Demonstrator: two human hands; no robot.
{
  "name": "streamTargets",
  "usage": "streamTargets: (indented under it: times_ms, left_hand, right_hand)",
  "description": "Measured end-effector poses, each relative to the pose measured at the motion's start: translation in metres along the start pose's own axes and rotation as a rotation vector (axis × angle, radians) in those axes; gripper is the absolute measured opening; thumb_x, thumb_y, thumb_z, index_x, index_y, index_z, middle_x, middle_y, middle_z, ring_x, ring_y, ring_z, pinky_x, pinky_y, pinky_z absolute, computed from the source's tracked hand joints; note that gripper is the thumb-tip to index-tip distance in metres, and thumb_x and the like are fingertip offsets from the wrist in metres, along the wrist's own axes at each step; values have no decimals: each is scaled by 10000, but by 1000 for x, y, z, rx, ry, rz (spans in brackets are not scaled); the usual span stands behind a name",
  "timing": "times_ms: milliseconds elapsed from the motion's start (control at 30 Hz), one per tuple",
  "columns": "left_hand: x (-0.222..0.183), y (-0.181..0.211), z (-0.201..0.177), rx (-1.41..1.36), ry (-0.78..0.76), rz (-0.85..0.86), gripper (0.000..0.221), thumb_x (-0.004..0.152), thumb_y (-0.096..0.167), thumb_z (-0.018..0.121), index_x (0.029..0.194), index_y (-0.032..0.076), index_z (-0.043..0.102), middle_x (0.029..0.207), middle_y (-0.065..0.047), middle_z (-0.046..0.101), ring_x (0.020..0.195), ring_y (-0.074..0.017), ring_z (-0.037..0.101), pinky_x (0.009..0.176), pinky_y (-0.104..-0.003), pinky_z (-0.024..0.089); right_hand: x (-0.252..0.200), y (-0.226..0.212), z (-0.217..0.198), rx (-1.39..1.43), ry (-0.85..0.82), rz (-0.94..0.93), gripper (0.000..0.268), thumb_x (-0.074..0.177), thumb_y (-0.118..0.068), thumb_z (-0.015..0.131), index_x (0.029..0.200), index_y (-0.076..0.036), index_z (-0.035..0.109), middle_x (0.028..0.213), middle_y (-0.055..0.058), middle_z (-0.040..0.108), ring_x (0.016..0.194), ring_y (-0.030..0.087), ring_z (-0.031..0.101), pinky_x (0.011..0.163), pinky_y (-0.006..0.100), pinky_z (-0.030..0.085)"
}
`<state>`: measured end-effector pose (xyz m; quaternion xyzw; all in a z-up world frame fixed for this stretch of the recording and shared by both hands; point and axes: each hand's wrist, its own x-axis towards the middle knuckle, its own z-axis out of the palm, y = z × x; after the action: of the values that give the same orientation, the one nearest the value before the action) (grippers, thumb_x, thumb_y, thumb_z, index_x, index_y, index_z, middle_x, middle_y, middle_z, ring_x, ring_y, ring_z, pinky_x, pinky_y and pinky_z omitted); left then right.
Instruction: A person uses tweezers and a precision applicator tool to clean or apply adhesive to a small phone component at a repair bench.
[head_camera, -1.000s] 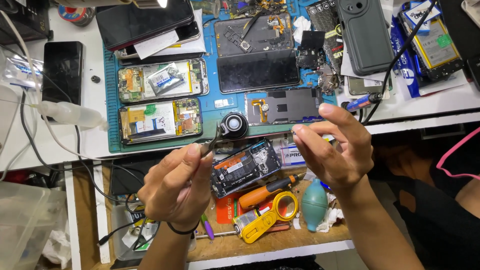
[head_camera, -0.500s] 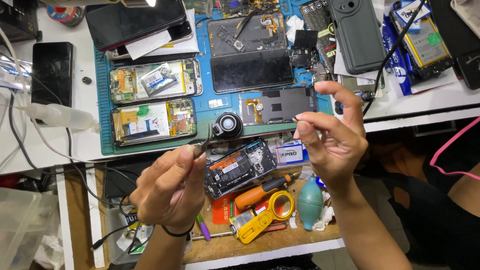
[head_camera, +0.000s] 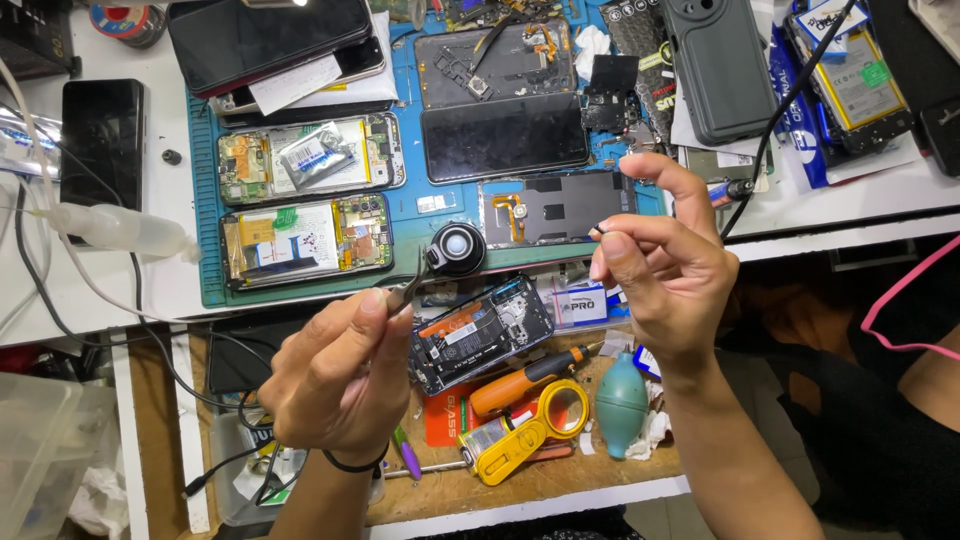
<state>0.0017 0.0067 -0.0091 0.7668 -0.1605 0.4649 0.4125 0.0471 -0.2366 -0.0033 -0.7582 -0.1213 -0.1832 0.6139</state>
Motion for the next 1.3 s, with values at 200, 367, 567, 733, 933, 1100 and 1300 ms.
streamTargets:
  times_ms: [200, 367, 567, 733, 933, 1100, 1300]
  left_hand:
    - [-2, -1, 0, -14, 17, -7, 238, 884, -44, 810, 1072, -21, 666, 929, -251, 737, 756, -314, 777, 641, -349, 668]
    - [0, -2, 1, -22, 23, 0, 199, 899, -24, 782, 1046, -41, 651, 870, -239, 727, 698, -291, 752, 583, -334, 636]
    - [8, -2, 5, 1, -233, -291, 189, 1007, 232, 686, 970, 74, 589, 636, 13, 469, 515, -90, 385, 494, -252, 339]
    - [17, -13, 17, 77, -476, -264, 402, 944, 245, 802, 839, 88, 446, 780, -34, 441, 650, -159, 412, 573, -303, 392]
    - [-8, -40, 31, 318, -686, -178, 622, 943, 585, 619, 1285, 66, 577, 966, -8, 616, 955, -248, 572, 530, -414, 534]
    - [4, -30, 33, 192, -638, -224, 412, 827, 240, 895, 945, 81, 534, 869, -112, 713, 804, -289, 690, 567, -401, 569]
    - [3, -45, 30, 21, -556, -353, 451, 830, 189, 904, 912, 79, 475, 905, -183, 707, 749, -324, 726, 508, -355, 578]
  right_hand:
    - [1, -1, 0, 91, -11, 72, 158, 1018, -176, 652, 975, -26, 678, 1455, 224, 520, 613, 165, 650, 557, 200, 566]
    - [2, -2, -1, 91, -18, 80, 167, 1017, -187, 651, 971, -28, 676, 1453, 222, 524, 606, 166, 647, 549, 201, 563]
    - [-2, -6, 3, -215, -150, -94, 131, 1017, -49, 655, 982, 50, 734, 1329, 250, 564, 743, 207, 643, 648, 257, 508]
    - [-10, -3, 4, -328, -244, -211, 63, 1009, -1, 688, 990, 32, 738, 1311, 260, 576, 754, 190, 664, 721, 303, 534]
    - [-18, 7, 1, -296, -256, -213, 74, 1010, 2, 683, 1001, 33, 749, 1321, 270, 588, 1063, 273, 701, 814, 329, 538]
    - [-20, 33, 1, -209, -190, -240, 50, 979, 21, 718, 971, 11, 766, 1302, 217, 621, 589, 240, 687, 602, 360, 561]
    - [-19, 37, -7, -195, -184, -216, 58, 989, 18, 713, 973, 6, 768, 1324, 198, 614, 594, 243, 686, 592, 351, 554]
